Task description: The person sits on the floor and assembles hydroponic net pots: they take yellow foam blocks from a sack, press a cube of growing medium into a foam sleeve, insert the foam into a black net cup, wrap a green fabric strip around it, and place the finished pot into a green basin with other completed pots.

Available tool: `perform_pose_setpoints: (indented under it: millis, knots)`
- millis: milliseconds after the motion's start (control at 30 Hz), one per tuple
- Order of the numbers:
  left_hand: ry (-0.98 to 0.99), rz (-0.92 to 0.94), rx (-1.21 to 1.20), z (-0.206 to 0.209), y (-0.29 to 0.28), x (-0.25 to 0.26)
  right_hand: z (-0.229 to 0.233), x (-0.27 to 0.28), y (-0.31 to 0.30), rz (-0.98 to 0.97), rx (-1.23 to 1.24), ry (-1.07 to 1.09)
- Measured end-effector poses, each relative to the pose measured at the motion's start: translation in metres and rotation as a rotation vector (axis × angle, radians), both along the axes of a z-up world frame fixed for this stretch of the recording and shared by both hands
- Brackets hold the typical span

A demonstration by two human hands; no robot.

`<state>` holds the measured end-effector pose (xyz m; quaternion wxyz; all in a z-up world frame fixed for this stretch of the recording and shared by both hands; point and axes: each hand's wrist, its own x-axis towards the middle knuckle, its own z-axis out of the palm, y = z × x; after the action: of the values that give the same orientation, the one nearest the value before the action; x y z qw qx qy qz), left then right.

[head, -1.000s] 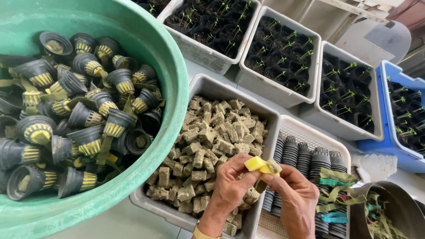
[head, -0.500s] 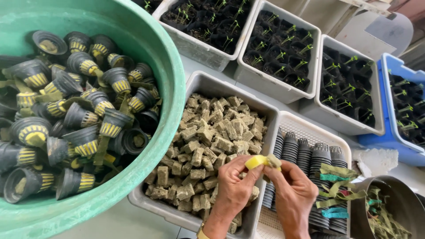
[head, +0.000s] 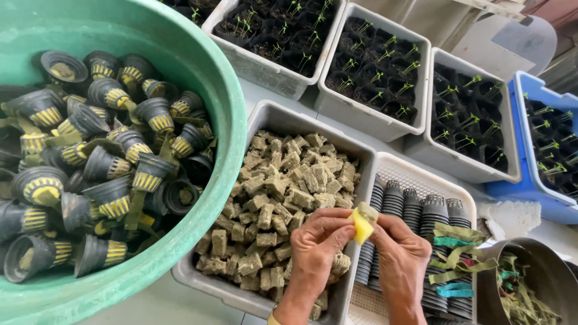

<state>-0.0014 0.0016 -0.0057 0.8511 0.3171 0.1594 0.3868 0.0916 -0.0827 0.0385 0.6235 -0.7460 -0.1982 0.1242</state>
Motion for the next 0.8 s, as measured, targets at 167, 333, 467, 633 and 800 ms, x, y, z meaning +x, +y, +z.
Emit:
perform_pose_setpoints:
  millis: [167,333,467,633,800]
  knots:
    - [-0.015,0.052,0.221,-0.006,-0.003,0.001,-0.004,0.010,-0.007,0.045,0.106,0.147]
    - [0.077,0.188,0.479,-0.005,-0.006,0.003,-0.017,0.022,-0.013,0.028,0.073,0.210]
    - [0.173,0.310,0.628,-0.001,-0.008,0.002,0.014,0.001,-0.005,0.003,-0.170,0.075]
    - [0.160,0.332,0.597,-0.001,-0.011,0.005,0.045,-0.009,-0.009,0.138,-0.269,0.003]
    - [0.112,0.295,0.538,-0.002,-0.010,0.004,0.041,-0.005,-0.015,0.226,-0.312,-0.056]
